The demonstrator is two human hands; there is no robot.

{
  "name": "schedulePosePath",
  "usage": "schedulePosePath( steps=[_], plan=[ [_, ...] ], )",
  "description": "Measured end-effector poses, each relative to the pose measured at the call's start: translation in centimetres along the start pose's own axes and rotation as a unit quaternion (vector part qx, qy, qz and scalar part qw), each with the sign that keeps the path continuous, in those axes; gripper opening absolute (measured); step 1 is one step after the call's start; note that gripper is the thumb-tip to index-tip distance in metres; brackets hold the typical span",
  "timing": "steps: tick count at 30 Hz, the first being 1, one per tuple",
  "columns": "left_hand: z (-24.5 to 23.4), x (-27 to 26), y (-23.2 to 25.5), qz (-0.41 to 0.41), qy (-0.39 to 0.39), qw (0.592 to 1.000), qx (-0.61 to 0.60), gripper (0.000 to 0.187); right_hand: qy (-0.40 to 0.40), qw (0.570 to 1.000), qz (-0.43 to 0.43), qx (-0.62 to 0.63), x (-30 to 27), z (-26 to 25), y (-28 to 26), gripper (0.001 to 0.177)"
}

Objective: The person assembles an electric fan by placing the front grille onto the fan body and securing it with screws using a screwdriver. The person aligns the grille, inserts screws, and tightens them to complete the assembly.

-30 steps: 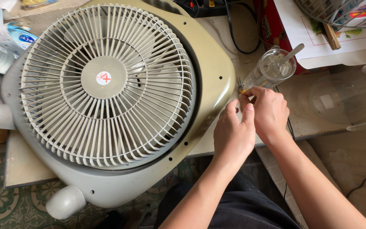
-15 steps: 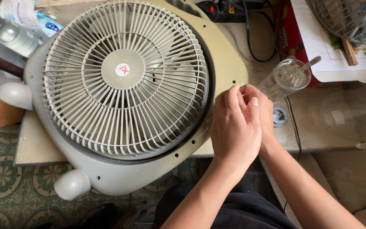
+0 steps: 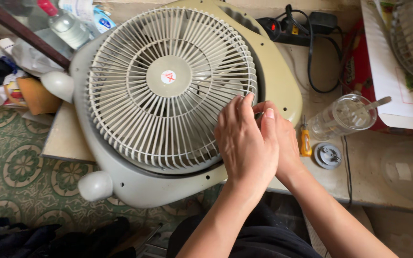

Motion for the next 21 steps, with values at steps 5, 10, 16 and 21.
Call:
schedulePosePath(
  steps=[5,10,16,21],
  plan=[
    [-0.5,1.0,-2.3,-0.005,-0.003,0.998,0.063,0.055,-0.014,0.998,-0.054,-0.010,-0.7,1.4,-2.7,0.026],
    [-2.6,2.3,-4.8,-0.020,0.002,0.997,0.075,0.059,-0.026,0.999,-0.017,0.010,-1.8,2.2,-5.3,0.022],
    [-5.3,5.1,-7.8,-0.003,-0.017,0.992,0.123,0.063,0.018,0.993,-0.038,-0.106,-3.1,3.0,-9.0,0.023],
    [-7.3,7.3,-10.5,0.014,-0.054,0.986,0.157,0.067,0.099,0.972,-0.195,-0.089,-5.1,4.8,-13.5,0.042]
  ],
)
Point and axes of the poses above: each hand's wrist, its own x-axis towards the middle knuckle, its own z-axis out of the palm, y = z × x, the point moved 9 cm from there along x, towards the middle knuckle, and after that the axes turned 10 degrees about y, right-handed, at the moved point
